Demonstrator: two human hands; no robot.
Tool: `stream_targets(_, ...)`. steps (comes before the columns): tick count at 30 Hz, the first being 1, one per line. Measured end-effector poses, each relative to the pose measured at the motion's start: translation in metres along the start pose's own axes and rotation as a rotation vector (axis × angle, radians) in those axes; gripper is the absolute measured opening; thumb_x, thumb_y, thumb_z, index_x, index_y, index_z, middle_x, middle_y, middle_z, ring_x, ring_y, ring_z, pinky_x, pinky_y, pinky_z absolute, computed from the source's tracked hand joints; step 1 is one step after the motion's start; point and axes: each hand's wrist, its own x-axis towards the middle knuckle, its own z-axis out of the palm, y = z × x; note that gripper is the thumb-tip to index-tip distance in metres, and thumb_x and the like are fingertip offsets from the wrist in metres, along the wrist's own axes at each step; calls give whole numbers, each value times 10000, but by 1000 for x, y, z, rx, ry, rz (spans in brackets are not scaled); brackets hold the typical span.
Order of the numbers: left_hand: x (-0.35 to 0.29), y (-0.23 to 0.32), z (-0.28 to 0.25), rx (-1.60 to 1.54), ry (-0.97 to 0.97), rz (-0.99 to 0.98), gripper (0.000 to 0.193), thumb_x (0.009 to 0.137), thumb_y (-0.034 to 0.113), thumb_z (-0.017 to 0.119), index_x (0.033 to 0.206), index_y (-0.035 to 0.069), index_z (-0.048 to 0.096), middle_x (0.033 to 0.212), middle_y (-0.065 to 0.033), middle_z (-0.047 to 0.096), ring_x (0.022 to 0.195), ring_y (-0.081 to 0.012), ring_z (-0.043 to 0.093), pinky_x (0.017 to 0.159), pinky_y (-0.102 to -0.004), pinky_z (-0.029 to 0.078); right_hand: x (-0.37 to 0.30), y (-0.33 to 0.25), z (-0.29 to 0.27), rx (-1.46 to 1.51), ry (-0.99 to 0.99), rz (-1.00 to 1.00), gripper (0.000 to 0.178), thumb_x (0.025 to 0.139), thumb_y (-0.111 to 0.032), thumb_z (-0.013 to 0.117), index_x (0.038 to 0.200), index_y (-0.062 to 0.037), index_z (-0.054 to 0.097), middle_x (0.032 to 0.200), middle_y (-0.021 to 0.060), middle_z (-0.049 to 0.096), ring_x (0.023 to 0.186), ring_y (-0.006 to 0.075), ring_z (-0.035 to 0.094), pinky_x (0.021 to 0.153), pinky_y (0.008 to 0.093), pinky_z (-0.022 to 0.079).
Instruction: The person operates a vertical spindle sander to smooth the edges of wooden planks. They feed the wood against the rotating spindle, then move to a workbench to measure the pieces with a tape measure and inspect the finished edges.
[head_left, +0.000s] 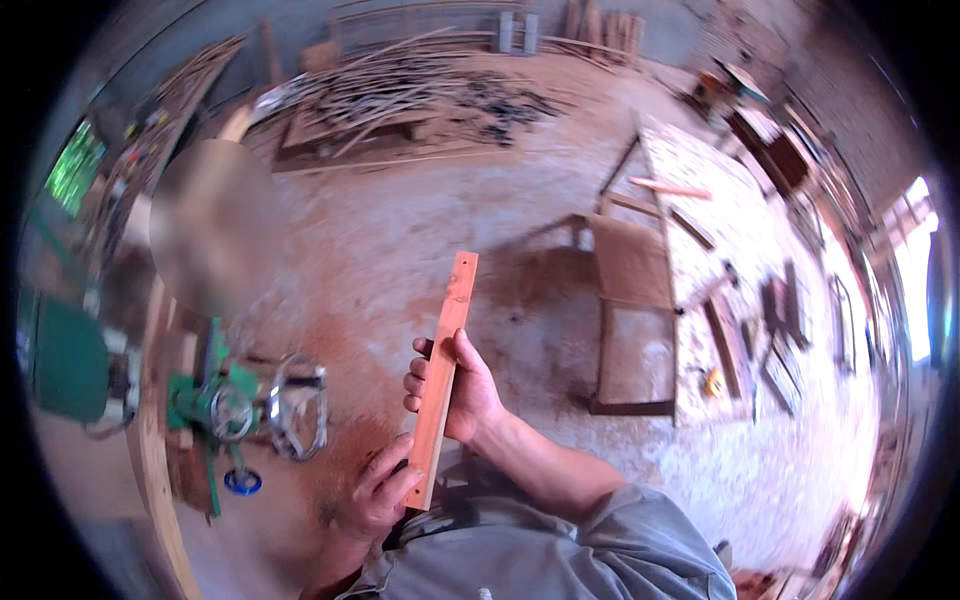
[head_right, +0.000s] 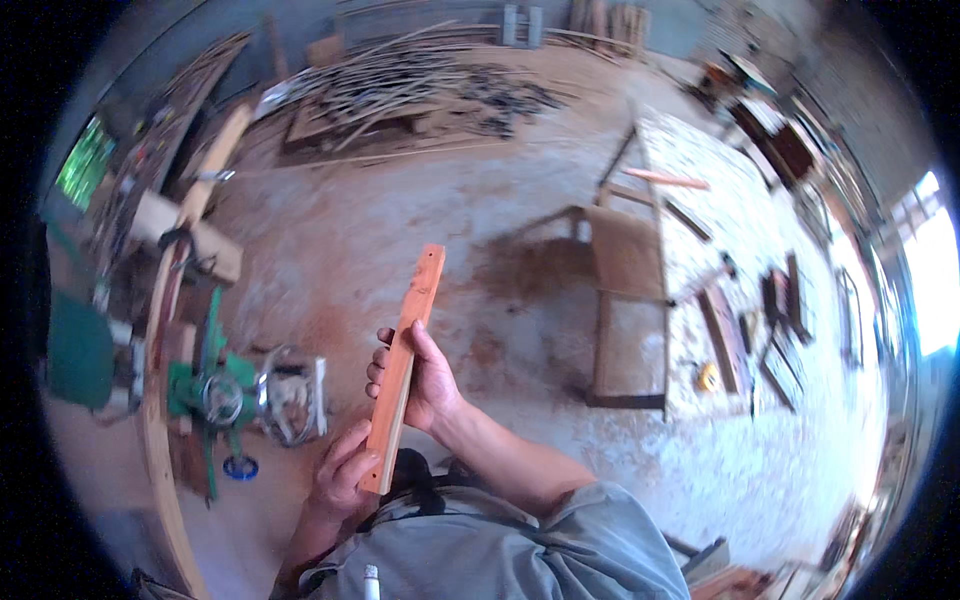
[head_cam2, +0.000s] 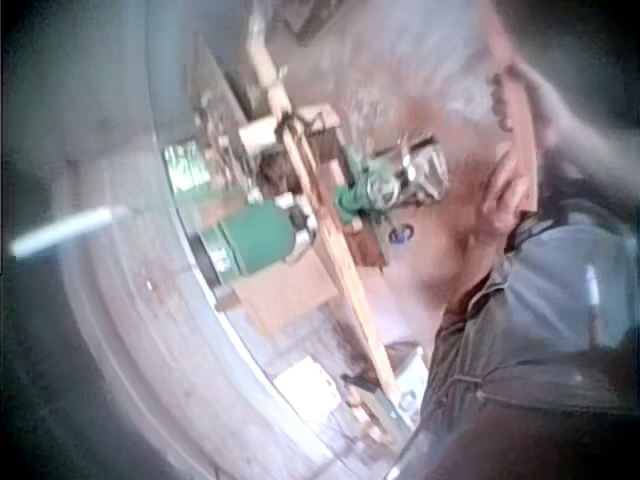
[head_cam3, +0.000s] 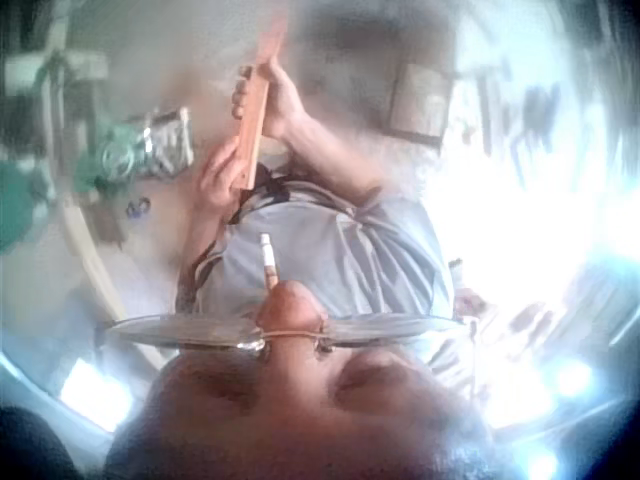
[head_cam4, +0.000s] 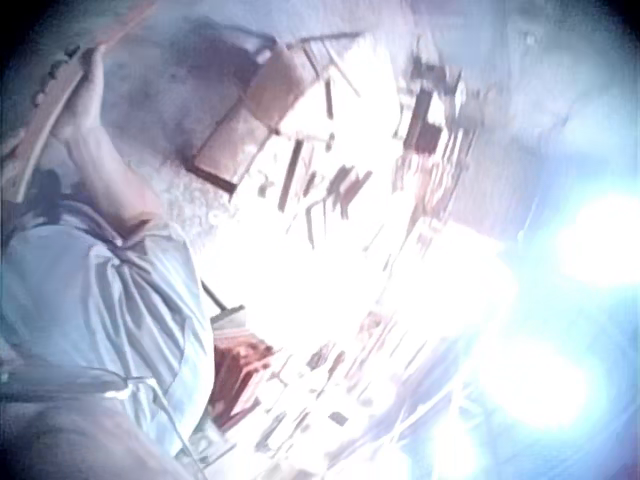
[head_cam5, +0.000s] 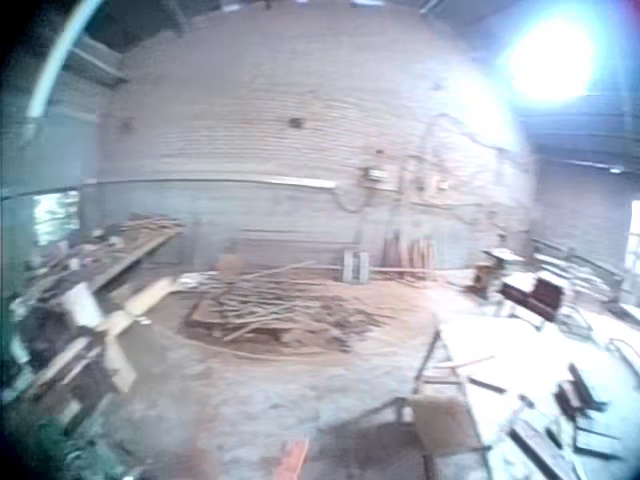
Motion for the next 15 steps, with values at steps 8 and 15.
stream_targets(8, 61, -4, 90, -349, -436, -232, 288, 819, -35, 500, 1083, -24, 614, 977, -197, 649, 942, -282, 643, 807, -324, 512, -88, -99, -45, -158, 281, -532, 407, 864, -478, 579, 1050, -132, 472, 761, 52, 546, 664, 203, 543, 608, 357, 488)
stream_targets(15, 104, 10, 160, -281, -722, -318, 533, 823, 96, 593, 1306, -32, 405, 1140, -143, 589, 923, -228, 633, 797, -326, 504, -130, -134, -58, -84, 577, -881, 328, 911, -420, 536, 971, -117, 426, 783, 66, 537, 648, 193, 552, 594, 357, 508)
